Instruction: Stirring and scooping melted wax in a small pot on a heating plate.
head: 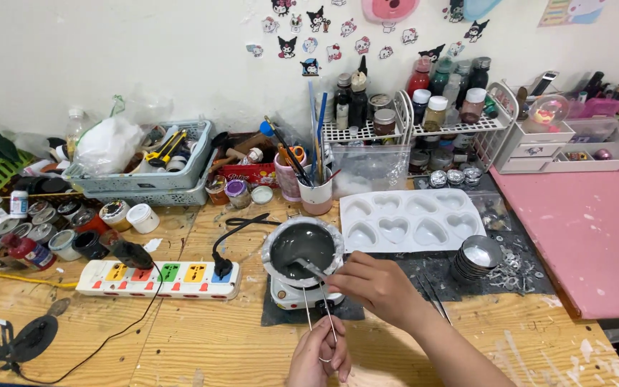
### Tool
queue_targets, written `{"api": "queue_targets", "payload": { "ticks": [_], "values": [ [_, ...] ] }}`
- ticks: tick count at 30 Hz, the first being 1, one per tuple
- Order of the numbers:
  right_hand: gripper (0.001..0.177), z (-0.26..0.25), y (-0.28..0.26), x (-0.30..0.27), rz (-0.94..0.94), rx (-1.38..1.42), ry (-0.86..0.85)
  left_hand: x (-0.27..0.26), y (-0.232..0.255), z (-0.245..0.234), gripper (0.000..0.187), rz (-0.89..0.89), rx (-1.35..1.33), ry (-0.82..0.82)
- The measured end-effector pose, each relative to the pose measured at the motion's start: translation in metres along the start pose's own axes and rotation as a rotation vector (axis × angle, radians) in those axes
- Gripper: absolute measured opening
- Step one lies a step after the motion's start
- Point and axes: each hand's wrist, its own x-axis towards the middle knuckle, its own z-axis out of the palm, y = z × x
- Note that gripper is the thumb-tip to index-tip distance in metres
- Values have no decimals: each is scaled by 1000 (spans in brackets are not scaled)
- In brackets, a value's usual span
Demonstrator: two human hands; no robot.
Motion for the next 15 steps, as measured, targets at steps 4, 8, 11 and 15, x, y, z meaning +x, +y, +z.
{"api": "queue_targets", "payload": {
  "ticks": [4, 8, 11, 15],
  "values": [
    [22, -7, -3, -9, 6, -59, 39, 2, -3, -9, 35, -27, -20, 19],
    [30, 1, 2, -10, 28, -169, 65, 6, -8, -21, 36, -36, -27, 33],
    [22, 10, -3, -1, 128, -119, 122, 10, -13, -31, 36, -69, -89, 18],
    [22, 19, -6, 1, 175, 63, 146, 9, -10, -38, 36, -81, -74, -1]
  ]
}}
